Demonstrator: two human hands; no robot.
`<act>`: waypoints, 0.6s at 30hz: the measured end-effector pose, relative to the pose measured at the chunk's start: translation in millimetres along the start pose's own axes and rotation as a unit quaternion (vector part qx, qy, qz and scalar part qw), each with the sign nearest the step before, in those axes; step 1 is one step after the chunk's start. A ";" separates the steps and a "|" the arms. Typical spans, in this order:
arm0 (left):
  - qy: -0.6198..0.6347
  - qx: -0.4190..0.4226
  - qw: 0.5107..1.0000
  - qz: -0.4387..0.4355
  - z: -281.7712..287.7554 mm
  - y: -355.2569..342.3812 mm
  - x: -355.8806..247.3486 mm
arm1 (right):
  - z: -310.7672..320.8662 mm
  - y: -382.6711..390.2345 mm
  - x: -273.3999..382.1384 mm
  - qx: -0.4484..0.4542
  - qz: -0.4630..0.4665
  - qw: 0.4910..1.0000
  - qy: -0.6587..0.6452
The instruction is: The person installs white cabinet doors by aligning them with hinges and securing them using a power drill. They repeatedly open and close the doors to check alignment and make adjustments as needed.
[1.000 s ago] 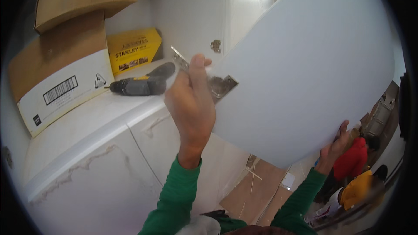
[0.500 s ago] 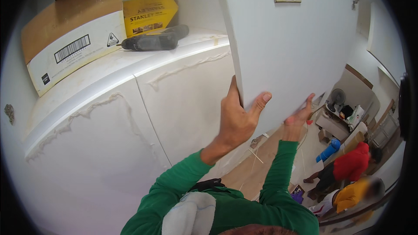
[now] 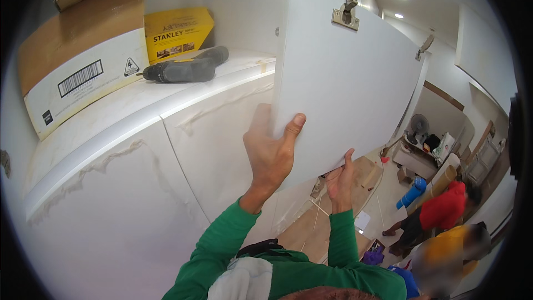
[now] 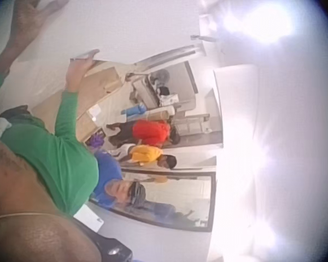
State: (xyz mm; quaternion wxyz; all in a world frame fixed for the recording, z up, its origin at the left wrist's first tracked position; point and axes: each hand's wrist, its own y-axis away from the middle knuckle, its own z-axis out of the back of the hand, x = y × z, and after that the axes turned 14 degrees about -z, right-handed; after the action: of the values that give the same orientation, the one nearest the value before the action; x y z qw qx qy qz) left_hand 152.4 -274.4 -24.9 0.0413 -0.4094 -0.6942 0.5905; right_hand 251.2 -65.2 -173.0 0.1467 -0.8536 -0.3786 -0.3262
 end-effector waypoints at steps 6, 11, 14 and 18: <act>-0.057 0.043 0.997 0.018 3.5 -6.8 1.1 | 4.5 17.3 -31.4 0.005 -0.027 1.000 0.002; -0.097 0.087 0.991 -0.023 6.6 -12.1 1.5 | 7.8 35.8 -67.3 0.011 -0.079 0.997 -0.023; -0.105 0.127 0.986 -0.031 8.2 -13.4 -1.1 | 13.7 44.1 -94.5 0.024 -0.123 0.991 -0.050; -0.161 0.210 0.964 -0.008 12.9 -9.6 -4.2 | 17.8 57.5 -136.3 0.037 -0.201 0.972 -0.116</act>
State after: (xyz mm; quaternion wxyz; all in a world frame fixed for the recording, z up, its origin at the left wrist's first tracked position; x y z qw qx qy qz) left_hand 143.2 -286.8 -18.7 0.0189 -0.2857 -0.5549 0.7811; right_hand 233.5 -169.9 -277.6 0.0647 -0.7859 -0.5690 -0.2334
